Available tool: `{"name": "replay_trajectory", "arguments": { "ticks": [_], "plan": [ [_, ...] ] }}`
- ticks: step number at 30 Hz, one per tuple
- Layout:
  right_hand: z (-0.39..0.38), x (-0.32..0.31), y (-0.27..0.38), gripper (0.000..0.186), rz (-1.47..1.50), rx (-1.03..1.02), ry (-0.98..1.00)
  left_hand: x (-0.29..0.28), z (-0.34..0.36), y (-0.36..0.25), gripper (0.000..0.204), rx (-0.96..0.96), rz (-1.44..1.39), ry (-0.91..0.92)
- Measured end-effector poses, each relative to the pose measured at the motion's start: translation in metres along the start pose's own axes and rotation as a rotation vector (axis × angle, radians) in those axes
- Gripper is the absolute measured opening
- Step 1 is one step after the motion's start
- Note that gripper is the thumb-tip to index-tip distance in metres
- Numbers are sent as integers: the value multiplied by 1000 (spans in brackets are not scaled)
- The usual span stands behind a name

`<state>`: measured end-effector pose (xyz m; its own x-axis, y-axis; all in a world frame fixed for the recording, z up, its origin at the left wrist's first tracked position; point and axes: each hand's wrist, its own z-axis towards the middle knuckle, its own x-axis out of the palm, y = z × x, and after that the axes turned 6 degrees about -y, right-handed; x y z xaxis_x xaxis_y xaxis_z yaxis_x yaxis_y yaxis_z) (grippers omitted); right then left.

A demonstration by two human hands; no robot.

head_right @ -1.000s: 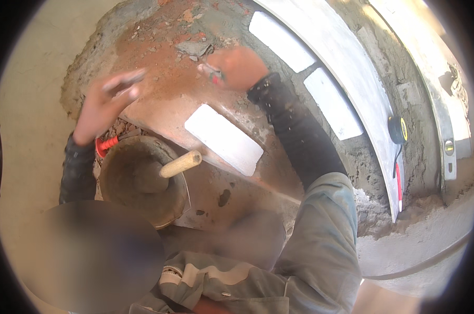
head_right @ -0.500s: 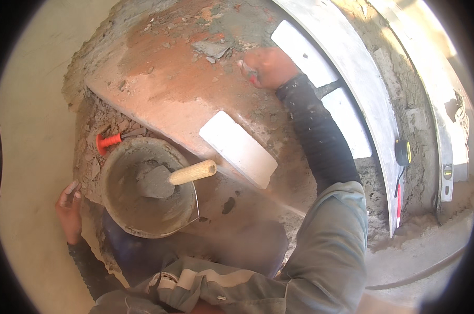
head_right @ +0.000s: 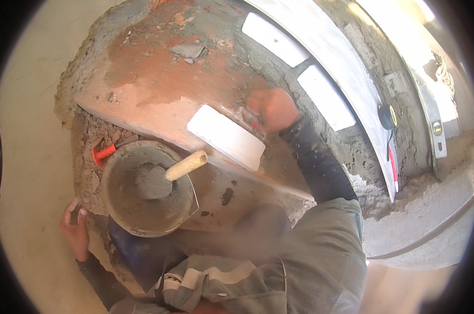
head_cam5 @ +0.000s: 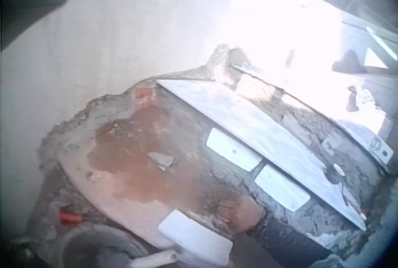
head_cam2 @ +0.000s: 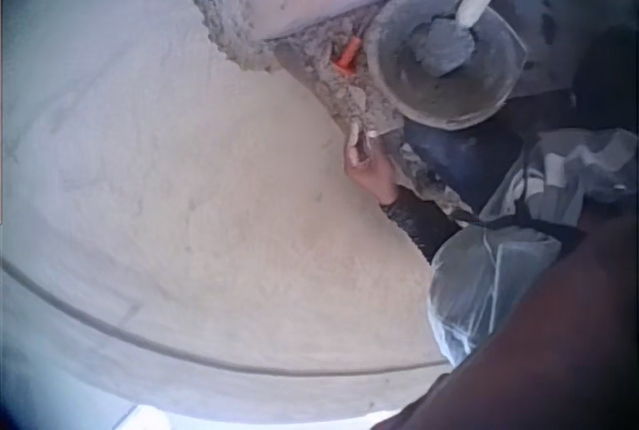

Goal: The person applies mortar and installs tiles onto a staircase using a trowel and by hand.

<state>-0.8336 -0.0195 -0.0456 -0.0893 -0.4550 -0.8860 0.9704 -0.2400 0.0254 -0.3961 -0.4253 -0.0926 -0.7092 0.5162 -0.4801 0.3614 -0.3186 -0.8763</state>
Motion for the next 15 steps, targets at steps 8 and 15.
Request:
{"name": "replay_trajectory", "arguments": {
  "ticks": [8,15],
  "plan": [
    [-62,-55,-67,19,-266,300,51,66,30,-80,36,340,-29,191],
    [-72,-43,-24,17,-30,57,26,35,18,-62,33,322,-104,157]
  ]
}}
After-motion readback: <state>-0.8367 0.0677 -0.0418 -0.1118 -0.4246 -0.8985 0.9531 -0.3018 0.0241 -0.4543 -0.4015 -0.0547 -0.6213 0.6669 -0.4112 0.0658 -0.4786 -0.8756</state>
